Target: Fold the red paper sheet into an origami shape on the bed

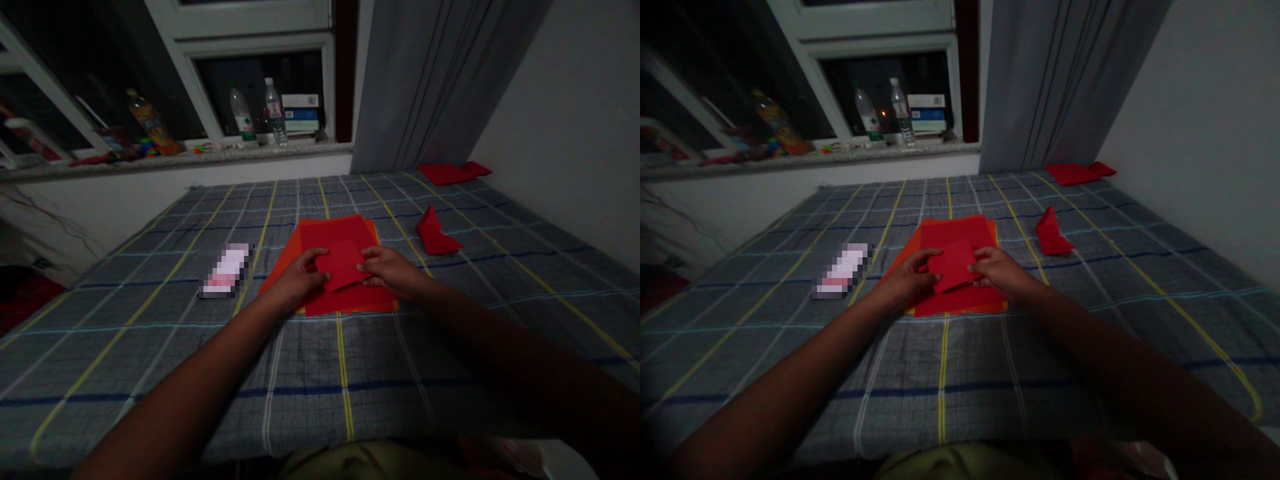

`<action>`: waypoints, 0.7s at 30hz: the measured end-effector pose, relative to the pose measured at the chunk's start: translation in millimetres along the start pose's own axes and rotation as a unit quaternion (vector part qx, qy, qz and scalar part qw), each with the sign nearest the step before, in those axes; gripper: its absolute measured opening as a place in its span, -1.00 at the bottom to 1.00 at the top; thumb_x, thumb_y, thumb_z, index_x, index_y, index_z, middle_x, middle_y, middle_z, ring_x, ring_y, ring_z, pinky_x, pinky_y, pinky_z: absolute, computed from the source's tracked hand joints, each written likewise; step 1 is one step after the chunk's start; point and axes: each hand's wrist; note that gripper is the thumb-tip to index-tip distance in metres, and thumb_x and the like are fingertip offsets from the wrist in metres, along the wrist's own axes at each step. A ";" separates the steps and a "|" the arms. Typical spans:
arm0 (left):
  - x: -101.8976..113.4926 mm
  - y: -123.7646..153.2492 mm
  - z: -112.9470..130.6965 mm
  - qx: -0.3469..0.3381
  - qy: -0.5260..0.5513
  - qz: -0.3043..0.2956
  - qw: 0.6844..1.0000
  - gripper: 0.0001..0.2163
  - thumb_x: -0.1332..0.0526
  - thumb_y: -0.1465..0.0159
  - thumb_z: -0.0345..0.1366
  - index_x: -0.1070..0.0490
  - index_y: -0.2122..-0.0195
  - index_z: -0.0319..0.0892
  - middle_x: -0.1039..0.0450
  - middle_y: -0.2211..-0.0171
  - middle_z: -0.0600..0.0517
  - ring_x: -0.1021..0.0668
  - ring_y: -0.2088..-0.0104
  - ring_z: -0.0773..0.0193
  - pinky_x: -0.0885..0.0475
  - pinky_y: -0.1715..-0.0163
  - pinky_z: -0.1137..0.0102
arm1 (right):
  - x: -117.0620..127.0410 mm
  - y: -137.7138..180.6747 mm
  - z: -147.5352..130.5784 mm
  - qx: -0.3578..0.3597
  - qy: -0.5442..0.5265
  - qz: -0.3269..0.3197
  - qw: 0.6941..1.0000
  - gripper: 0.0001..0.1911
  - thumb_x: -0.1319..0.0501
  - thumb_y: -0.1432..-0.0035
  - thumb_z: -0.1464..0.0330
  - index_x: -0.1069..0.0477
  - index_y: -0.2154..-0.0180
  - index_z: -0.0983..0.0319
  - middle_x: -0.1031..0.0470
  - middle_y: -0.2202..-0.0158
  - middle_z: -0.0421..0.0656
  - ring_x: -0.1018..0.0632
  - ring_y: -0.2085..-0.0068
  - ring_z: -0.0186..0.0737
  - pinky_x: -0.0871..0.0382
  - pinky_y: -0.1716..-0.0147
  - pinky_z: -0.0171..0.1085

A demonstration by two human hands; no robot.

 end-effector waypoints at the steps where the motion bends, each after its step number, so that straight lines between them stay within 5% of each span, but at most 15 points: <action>1: -0.3 0.5 1.4 0.007 0.013 -0.002 1.000 -0.44 -0.38 -0.01 -0.44 -0.35 -0.07 -0.11 -0.47 0.29 0.05 -0.48 0.49 0.43 -0.38 0.50 0.48 | 0.6 -1.0 1.0 0.006 0.013 0.001 1.000 -0.67 -0.39 -0.01 0.48 -0.32 0.21 0.20 -0.56 0.37 -0.17 -0.59 0.45 -0.29 -0.54 0.48 -0.31; 10: -1.3 -1.4 0.3 0.060 0.043 -0.010 0.997 -0.48 -0.45 0.02 -0.44 -0.38 0.01 -0.14 -0.47 0.37 0.07 -0.49 0.50 0.42 -0.37 0.53 0.50 | 0.8 -4.9 6.8 0.059 0.123 0.012 0.991 -0.60 -0.43 -0.02 0.35 -0.27 0.17 0.18 -0.47 0.57 -0.31 -0.59 0.54 -0.26 -0.47 0.59 -0.37; 17: 8.1 -8.2 -11.9 0.025 -0.018 -0.029 0.999 -0.41 -0.44 0.01 -0.40 -0.35 -0.07 -0.12 -0.44 0.35 0.09 -0.46 0.50 0.43 -0.35 0.51 0.48 | 0.2 -4.8 8.5 0.080 0.188 0.005 0.979 -0.61 -0.37 -0.05 0.36 -0.22 0.15 0.17 -0.40 0.63 -0.39 -0.52 0.60 -0.29 -0.36 0.61 -0.36; 21: 11.9 -10.4 -14.6 -0.018 -0.137 -0.026 0.990 -0.43 -0.37 -0.08 -0.39 -0.31 -0.14 -0.11 -0.45 0.26 0.03 -0.45 0.47 0.40 -0.37 0.48 0.45 | -0.1 -4.0 9.8 0.133 0.294 0.023 0.946 -0.63 -0.33 -0.09 0.34 -0.24 0.11 0.18 -0.35 0.64 -0.41 -0.48 0.60 -0.29 -0.28 0.57 -0.34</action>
Point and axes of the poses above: each hand's wrist, its own y-axis away from the middle knuckle, its own x-axis out of the back of the hand, z = x × y
